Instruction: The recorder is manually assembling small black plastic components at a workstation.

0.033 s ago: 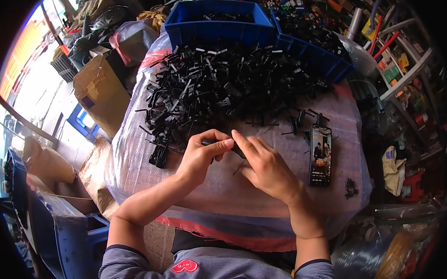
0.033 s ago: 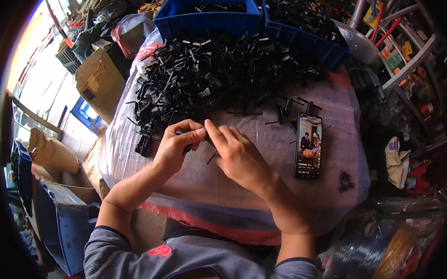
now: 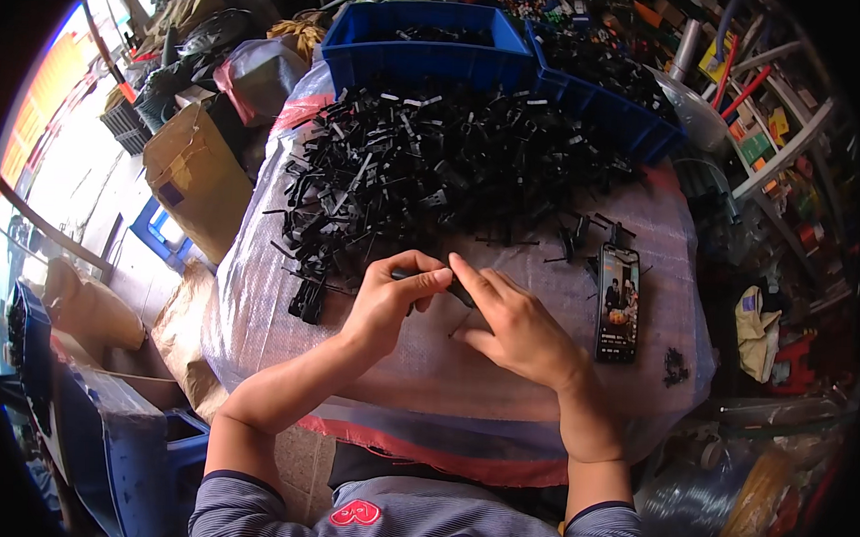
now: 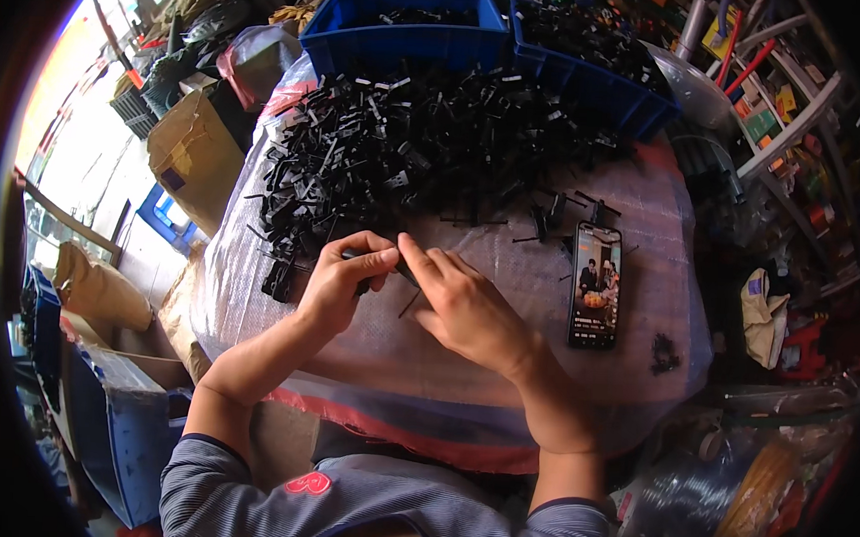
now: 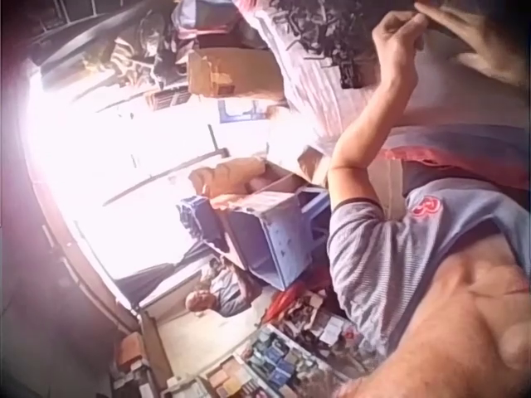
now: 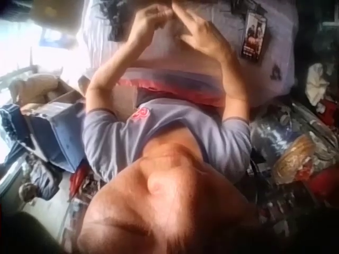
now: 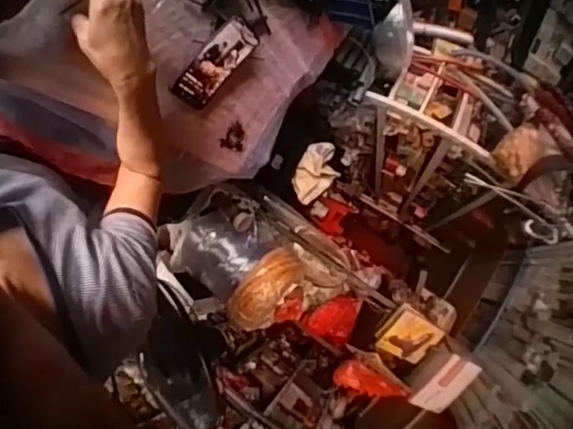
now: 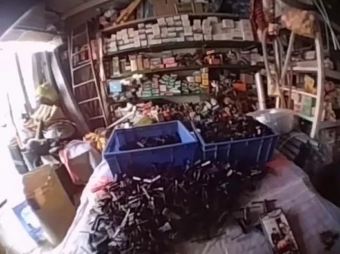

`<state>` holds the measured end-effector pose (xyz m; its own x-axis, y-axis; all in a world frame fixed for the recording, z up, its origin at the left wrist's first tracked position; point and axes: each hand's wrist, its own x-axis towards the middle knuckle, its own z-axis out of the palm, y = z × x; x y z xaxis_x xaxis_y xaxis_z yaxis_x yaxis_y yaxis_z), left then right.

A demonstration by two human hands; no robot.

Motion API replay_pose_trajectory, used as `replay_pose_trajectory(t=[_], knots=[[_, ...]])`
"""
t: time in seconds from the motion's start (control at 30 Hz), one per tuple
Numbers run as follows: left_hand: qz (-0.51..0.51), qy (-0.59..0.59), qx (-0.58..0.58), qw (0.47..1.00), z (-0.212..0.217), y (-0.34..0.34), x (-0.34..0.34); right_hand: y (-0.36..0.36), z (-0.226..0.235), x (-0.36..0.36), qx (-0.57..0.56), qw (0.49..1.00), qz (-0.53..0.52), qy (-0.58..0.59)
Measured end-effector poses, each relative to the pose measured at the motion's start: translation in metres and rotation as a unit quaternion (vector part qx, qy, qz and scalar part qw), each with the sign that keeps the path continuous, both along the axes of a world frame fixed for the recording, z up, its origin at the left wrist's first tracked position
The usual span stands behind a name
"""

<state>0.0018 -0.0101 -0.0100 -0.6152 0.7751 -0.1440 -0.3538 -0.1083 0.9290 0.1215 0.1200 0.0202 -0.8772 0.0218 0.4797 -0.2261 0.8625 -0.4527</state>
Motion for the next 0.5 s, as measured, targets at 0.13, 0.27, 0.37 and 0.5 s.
replay_pose_trajectory(t=[0.13,0.27,0.37,0.5], knots=[[-0.023,-0.002,-0.011,1.0,-0.003,0.0,0.006,0.005,0.002,0.004,-0.039,0.995,0.028,-0.092],[-0.019,0.003,-0.012,1.0,-0.01,0.004,0.013,-0.003,-0.011,0.0,0.02,0.999,-0.025,-0.038],[0.001,0.037,-0.013,0.999,-0.007,0.002,0.015,-0.004,-0.016,-0.006,0.017,0.999,-0.05,0.006],[0.025,0.118,-0.007,0.993,-0.01,0.002,0.018,-0.003,-0.021,-0.01,-0.063,0.996,-0.05,0.03]])
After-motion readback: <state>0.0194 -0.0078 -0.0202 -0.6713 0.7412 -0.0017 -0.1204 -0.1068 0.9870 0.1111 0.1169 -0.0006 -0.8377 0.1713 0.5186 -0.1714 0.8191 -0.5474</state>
